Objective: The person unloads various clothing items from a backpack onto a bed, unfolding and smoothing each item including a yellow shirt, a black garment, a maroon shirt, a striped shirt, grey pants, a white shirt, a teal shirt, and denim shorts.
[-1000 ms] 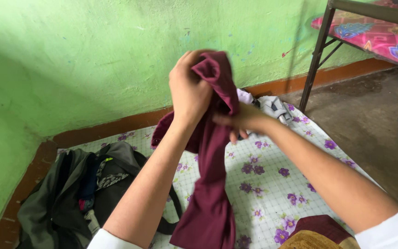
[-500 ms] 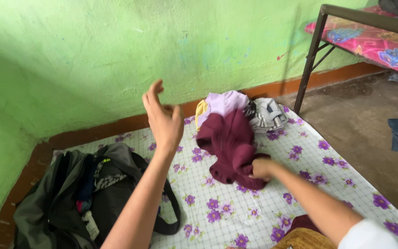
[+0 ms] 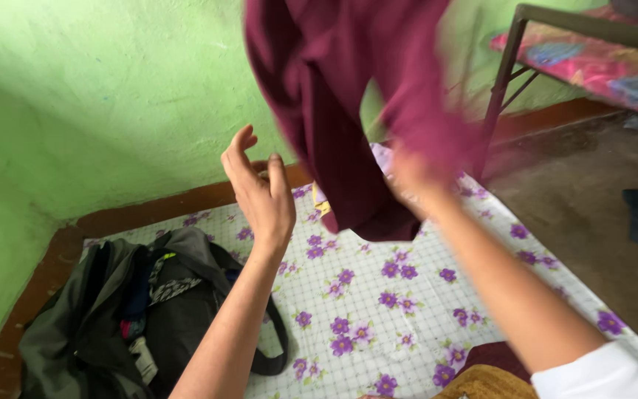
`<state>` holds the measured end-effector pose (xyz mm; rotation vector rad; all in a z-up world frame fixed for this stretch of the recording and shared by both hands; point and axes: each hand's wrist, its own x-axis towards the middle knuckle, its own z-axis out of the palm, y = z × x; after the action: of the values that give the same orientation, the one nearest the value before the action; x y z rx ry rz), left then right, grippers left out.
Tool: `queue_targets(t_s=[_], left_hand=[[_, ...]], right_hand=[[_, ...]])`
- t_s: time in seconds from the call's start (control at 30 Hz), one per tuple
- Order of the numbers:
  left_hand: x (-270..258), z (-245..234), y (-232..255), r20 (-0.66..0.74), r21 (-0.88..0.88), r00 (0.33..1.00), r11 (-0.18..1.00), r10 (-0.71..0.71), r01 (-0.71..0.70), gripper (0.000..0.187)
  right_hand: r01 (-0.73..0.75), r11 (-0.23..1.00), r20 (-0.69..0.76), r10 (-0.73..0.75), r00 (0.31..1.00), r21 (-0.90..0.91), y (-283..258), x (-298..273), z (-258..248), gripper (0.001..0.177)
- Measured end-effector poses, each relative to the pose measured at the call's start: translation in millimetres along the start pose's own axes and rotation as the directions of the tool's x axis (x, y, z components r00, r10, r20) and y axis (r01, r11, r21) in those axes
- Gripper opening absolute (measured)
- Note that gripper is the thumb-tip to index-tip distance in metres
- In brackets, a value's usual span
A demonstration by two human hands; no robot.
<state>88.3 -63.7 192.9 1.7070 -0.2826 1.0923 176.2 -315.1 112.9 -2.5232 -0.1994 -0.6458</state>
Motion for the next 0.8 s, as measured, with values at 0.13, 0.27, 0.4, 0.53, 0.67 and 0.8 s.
queue_targets(t_s=[0.13,0.27,0.4,0.53,0.67,0.8], left_hand=[[-9,3,-24,0.163,0.166,0.987,0.986,-0.013,-0.014,0.040],[-26,4,-73,0.484,0.403,0.823,0.911,-0.297,0.091,0.043],[-56,6,-121,0.718,0.594,0.467,0.804,-0.516,-0.024,0.082],[-82,9,-138,0.792,0.495,0.342,0.860,-0.506,0.124,0.128],[-103,18,-108,0.831,0.408,0.216,0.825,-0.513,0.391,0.134],[-124,34,-79,0.813,0.244,0.131,0.537,-0.567,0.808,0.083]], right_hand=[[0.080,0.991,0.704,0.017,0.710,-0.104,41,-107,118,0.030],[-0.165,0.985,0.872,0.030,0.489,0.059,42,-188,157,0.031],[-0.201,0.887,0.626,-0.118,0.771,0.415,34,-138,129,0.030],[-0.205,0.717,0.454,-0.171,0.874,0.666,-10,-73,39,0.032],[-0.242,0.591,0.438,-0.211,0.874,0.769,-45,-61,-34,0.039],[-0.190,0.603,0.426,-0.275,0.862,0.775,-62,-72,-45,0.047]])
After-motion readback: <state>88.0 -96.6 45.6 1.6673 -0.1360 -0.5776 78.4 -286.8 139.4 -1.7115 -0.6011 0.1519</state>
